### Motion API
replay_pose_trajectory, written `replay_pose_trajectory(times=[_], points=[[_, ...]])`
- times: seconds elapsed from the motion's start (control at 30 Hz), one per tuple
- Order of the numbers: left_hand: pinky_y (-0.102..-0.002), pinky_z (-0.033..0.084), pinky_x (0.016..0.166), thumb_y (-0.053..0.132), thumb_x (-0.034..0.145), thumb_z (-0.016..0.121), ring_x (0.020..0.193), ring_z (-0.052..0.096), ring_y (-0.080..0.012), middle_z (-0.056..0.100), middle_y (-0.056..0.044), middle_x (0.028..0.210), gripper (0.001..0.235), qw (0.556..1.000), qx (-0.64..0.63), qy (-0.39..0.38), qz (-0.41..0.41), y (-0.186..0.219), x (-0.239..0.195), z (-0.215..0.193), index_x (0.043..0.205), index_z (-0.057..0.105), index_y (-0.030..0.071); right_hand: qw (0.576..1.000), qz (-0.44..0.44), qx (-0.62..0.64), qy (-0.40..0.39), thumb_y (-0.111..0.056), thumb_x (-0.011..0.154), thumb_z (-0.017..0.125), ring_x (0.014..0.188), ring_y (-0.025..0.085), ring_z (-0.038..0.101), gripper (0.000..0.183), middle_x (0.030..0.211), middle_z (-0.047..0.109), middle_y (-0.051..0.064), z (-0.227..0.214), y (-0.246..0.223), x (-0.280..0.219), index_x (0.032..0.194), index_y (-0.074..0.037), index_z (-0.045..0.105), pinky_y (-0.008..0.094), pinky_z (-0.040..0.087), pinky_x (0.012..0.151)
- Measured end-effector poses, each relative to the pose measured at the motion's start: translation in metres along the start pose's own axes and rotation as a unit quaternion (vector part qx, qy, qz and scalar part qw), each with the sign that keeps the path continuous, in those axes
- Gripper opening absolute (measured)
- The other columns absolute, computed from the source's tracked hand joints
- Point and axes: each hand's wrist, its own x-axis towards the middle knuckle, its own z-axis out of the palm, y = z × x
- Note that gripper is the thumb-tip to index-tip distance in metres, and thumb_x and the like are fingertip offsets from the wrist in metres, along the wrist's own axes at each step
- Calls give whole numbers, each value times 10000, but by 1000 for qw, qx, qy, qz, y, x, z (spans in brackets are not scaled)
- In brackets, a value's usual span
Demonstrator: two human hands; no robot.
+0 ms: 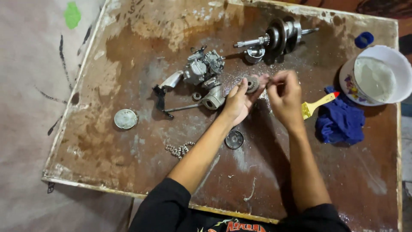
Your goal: Cleaning and assembling various motorcycle engine components including a carburetor and gears.
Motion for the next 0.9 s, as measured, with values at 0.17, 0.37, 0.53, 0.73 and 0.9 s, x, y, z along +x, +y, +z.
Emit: replay_pose_trajectory(times=[0.17,0.37,0.53,0.73,0.9], points=[[-333,518,1013,330,1133,455,1104,633,-196,637,-119,1161,317,990,93,99,32,-4,2,-6,1234,507,34,988,-94,-125,-12,-17,959,720,882,208,700,112,1015,710,152,5,-6,2,1067,14,707,328,589,771],[-286,492,664,529,1115,356,722,578,-147,605,-39,836,501,945,279,168,16,-2,-3,-9,1048,545,69,996,-26,27,83,-89,1041,658,808,177,707,123,975,706,116,2,11,-2,1052,32,669,293,606,681],[-271,491,551,639,1069,301,628,550,-101,542,20,725,648,897,373,223,82,-8,-1,-10,874,571,83,981,-158,-112,29,-63,1038,699,855,229,709,103,980,714,127,7,-3,-8,1019,37,711,356,587,748],[-284,395,418,614,995,352,517,506,-96,499,30,655,481,917,310,250,21,4,-4,5,819,497,192,922,-155,-327,-137,-48,917,745,832,258,658,63,986,730,92,-10,-16,-3,979,-57,754,385,574,735],[-294,453,481,625,1046,371,528,477,-106,477,40,661,565,921,349,170,30,-1,-5,-6,791,530,147,941,-183,-249,-141,-61,958,658,852,273,676,68,934,704,119,-6,-30,-6,999,-13,683,466,544,826]])
